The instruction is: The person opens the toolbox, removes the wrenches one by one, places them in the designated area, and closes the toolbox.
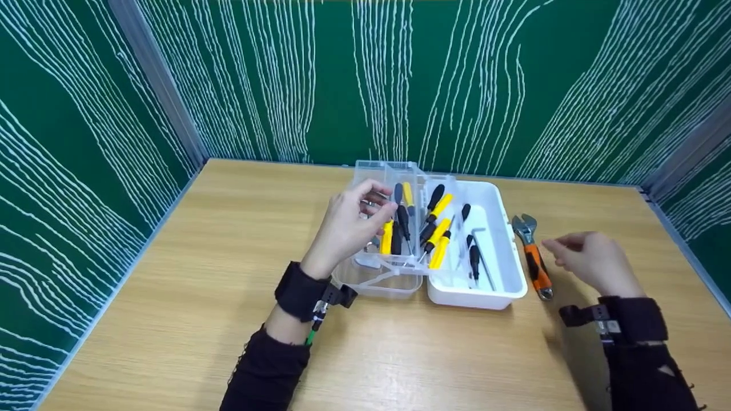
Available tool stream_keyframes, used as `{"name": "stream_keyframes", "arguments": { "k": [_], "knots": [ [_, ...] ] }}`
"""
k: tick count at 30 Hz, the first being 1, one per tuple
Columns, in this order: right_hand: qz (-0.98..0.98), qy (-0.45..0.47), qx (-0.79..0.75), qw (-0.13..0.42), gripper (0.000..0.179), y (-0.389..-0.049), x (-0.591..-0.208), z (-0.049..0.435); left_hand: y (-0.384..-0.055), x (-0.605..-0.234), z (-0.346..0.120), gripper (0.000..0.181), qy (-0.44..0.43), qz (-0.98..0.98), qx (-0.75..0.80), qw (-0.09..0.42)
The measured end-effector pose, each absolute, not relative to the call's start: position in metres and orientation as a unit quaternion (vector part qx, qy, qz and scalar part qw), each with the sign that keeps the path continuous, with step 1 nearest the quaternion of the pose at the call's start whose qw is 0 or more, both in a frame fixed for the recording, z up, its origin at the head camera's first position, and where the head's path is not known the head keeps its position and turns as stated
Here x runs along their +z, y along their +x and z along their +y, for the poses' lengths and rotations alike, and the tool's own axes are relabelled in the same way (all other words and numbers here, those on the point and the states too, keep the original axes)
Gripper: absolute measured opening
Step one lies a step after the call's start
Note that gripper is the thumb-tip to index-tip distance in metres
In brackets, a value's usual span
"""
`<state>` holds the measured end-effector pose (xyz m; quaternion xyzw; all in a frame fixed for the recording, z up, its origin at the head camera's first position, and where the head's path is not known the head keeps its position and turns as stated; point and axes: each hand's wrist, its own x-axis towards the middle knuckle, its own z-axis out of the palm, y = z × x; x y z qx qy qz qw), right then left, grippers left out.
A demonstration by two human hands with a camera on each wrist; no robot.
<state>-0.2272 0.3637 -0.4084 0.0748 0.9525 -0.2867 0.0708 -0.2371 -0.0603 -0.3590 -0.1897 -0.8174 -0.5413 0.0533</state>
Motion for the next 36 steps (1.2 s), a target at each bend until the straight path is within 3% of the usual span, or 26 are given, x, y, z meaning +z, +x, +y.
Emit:
{"name": "stream_keyframes", "arguments": {
  "k": [11,23,30,36],
  "knots": [
    [0.944,0.028,-0.326,-0.043,0.073,-0.203,-0.364,0.329,-0.23,-0.357,-0.055,0.02,-0.202,-0.824,-0.526,0.064],
    [0.926,-0.07,-0.35,-0.126,0.037,-0.181,-0.345,0.285,-0.223,-0.354,-0.049,0.019,-0.239,-0.828,-0.502,0.069],
    [0.919,-0.11,-0.356,-0.131,0.023,-0.18,-0.346,0.265,-0.22,-0.352,-0.047,0.019,-0.254,-0.831,-0.491,0.066],
    [0.923,-0.107,-0.355,-0.103,0.026,-0.179,-0.346,0.256,-0.216,-0.348,-0.043,0.022,-0.255,-0.834,-0.487,0.046]
  ]
}}
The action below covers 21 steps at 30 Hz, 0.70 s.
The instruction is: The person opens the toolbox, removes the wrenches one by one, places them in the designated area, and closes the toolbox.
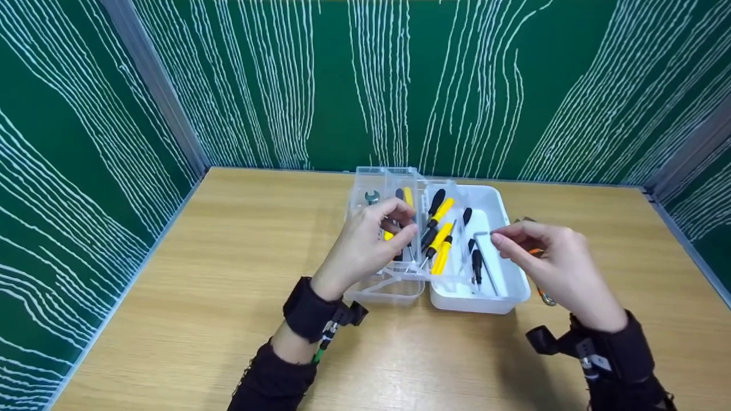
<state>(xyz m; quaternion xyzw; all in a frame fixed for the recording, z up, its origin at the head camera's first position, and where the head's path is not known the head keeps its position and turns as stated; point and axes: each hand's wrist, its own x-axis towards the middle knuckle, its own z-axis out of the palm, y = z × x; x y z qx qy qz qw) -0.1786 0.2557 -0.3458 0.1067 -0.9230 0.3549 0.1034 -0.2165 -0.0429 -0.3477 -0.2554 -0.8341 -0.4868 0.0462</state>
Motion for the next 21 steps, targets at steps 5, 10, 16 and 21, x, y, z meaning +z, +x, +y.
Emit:
{"name": "stream_keyframes", "arguments": {
  "k": [5,10,16,21],
  "knots": [
    [-0.922,0.111,0.359,0.094,0.026,-0.177,-0.347,0.248,-0.213,-0.348,-0.037,0.022,-0.257,-0.837,-0.481,0.037],
    [-0.92,0.128,0.357,0.095,0.024,-0.176,-0.35,0.24,-0.209,-0.349,-0.029,0.023,-0.276,-0.836,-0.474,0.03],
    [-0.916,0.144,0.363,0.089,0.026,-0.174,-0.354,0.228,-0.204,-0.354,-0.02,0.026,-0.314,-0.832,-0.457,0.023],
    [-0.908,0.164,0.376,0.085,0.023,-0.173,-0.358,0.218,-0.204,-0.358,-0.016,0.025,-0.331,-0.833,-0.442,0.026]
  ]
}}
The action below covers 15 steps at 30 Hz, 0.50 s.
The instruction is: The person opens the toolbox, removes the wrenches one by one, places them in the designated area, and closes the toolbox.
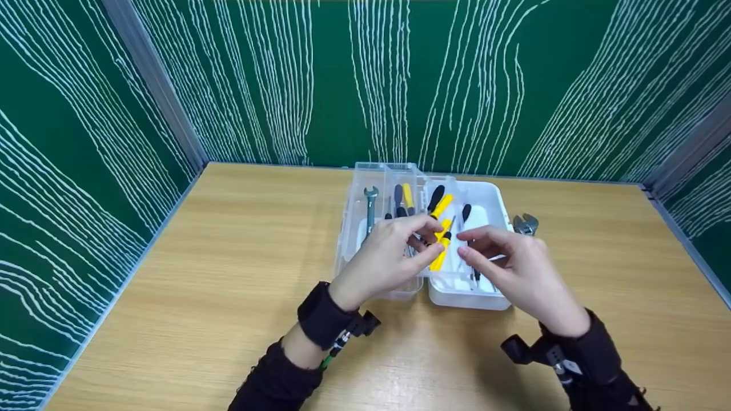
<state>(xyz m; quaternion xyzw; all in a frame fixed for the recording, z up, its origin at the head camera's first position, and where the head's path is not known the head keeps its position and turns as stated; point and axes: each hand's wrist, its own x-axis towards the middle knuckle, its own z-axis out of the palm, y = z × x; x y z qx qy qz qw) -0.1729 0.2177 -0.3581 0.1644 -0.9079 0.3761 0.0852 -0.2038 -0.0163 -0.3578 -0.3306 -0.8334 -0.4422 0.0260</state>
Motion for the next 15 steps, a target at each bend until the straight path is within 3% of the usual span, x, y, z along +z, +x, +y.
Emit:
{"name": "stream_keyframes", "arguments": {
  "k": [15],
  "knots": [
    [-0.905,0.181,0.384,0.035,0.027,-0.166,-0.365,0.199,-0.215,-0.357,-0.018,0.02,-0.262,-0.868,-0.421,0.019]
  ]
}}
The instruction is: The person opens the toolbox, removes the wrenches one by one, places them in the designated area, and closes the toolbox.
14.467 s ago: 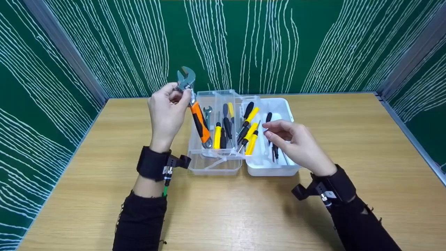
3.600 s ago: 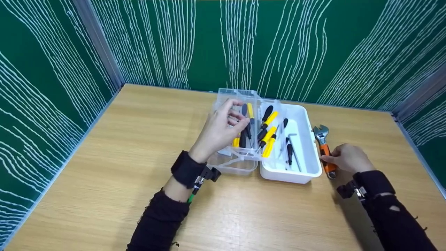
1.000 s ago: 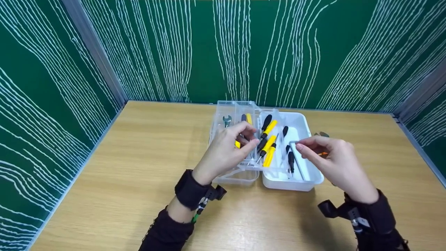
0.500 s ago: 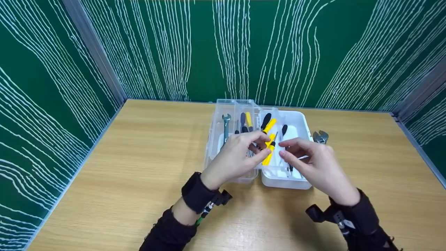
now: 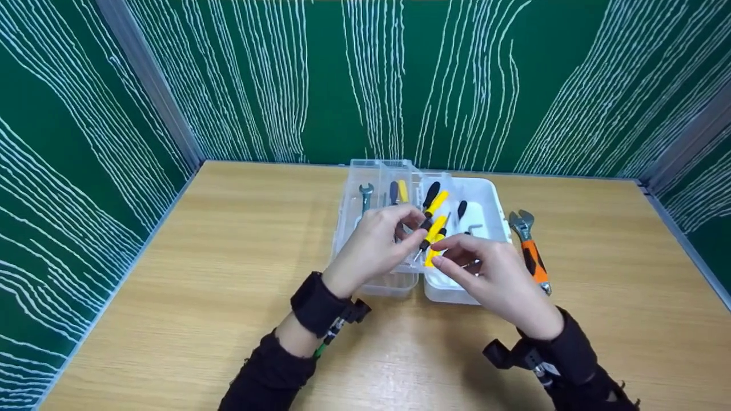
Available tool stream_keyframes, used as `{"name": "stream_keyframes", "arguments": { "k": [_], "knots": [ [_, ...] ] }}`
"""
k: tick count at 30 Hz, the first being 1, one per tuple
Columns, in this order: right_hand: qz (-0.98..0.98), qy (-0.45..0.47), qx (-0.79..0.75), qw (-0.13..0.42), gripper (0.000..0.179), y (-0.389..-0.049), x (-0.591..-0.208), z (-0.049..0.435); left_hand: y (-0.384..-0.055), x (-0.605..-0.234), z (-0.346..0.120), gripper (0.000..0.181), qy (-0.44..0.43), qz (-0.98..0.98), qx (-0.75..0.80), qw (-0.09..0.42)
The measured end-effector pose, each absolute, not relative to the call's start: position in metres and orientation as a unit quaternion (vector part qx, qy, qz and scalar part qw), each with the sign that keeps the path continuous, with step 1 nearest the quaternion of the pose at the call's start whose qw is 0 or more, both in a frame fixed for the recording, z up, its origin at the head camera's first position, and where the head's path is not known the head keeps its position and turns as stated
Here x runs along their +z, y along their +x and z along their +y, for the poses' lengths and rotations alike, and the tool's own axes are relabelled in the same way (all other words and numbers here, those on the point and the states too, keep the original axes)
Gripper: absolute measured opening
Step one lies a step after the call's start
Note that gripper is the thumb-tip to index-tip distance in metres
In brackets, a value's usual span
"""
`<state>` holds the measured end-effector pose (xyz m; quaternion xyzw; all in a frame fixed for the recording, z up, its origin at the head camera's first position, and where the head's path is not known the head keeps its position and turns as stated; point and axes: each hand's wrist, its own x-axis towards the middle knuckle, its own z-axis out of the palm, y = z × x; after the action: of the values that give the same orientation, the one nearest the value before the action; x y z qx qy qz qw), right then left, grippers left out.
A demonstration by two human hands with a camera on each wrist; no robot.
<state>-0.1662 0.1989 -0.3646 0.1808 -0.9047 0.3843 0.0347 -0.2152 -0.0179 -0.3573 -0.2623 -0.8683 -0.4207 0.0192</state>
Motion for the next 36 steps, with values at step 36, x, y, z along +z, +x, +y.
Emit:
{"name": "stream_keyframes", "arguments": {
  "k": [36],
  "knots": [
    [-0.896,0.229,0.382,0.008,0.021,-0.159,-0.372,0.188,-0.292,-0.315,-0.036,0.025,-0.075,-0.97,-0.228,-0.032]
  ]
}}
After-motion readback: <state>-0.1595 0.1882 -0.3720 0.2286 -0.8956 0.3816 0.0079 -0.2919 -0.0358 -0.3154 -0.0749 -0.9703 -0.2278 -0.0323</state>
